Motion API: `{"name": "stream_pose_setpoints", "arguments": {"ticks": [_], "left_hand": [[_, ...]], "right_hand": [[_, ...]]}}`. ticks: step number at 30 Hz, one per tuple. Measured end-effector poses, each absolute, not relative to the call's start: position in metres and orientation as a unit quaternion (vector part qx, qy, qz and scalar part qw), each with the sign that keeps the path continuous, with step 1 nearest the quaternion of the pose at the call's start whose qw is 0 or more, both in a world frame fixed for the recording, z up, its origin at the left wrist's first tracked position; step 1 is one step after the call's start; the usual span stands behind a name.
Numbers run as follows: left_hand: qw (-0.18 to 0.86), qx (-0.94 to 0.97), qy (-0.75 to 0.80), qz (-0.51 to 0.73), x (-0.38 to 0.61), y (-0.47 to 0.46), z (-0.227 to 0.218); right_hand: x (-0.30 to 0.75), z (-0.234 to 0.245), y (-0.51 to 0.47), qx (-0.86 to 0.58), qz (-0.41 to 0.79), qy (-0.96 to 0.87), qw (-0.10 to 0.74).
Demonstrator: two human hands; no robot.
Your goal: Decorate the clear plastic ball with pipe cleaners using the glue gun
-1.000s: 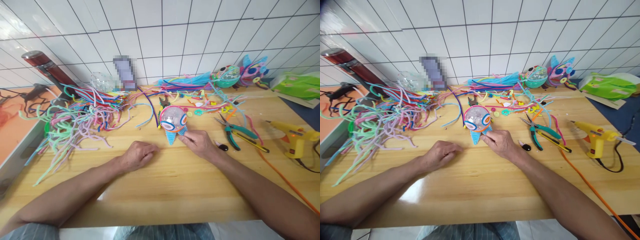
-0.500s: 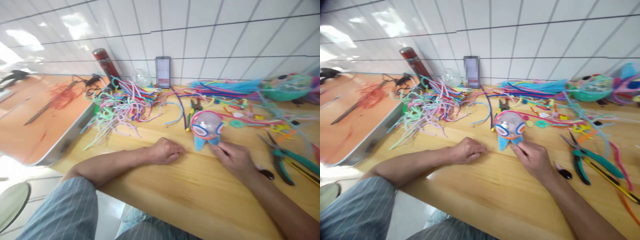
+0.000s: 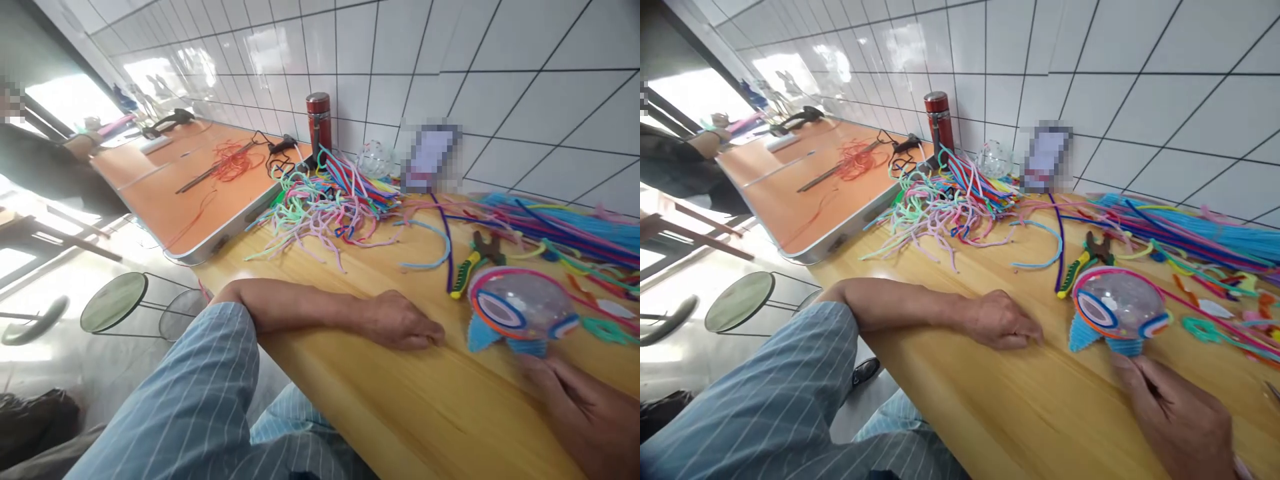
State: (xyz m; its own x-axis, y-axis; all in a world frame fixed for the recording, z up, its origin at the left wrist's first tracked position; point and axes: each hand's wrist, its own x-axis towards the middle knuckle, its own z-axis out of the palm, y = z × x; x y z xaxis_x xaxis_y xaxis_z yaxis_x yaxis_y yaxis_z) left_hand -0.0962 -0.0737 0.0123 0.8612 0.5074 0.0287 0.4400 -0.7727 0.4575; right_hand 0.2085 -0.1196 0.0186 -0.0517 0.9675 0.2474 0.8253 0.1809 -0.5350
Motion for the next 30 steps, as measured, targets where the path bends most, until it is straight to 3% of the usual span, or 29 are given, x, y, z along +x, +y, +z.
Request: {"name": "stream_pose_setpoints", "arguments": {"ticks": [7,15,23,30], "left_hand": [[0.237,0.933,0.270,0.026,-0.096,-0.076,0.027],[0.237,0.931,0.275,0.028,-0.095,-0.076,0.026],[0.317,0.893,0.311,0.076,-0.098,-0.070,0.040],[0.186,0.840,0.500,0.101,-0.143,-0.021,0.091]], "right_hand": [[0.216,0.014,-0.115,-0.631,0.129,-0.722,0.253],[0.209,0.024,-0.117,-0.618,0.127,-0.724,0.277],[0.207,0.023,-0.121,-0.606,0.109,-0.729,0.301],[0.218,0.018,-0.117,-0.539,0.116,-0.780,0.296]]}}
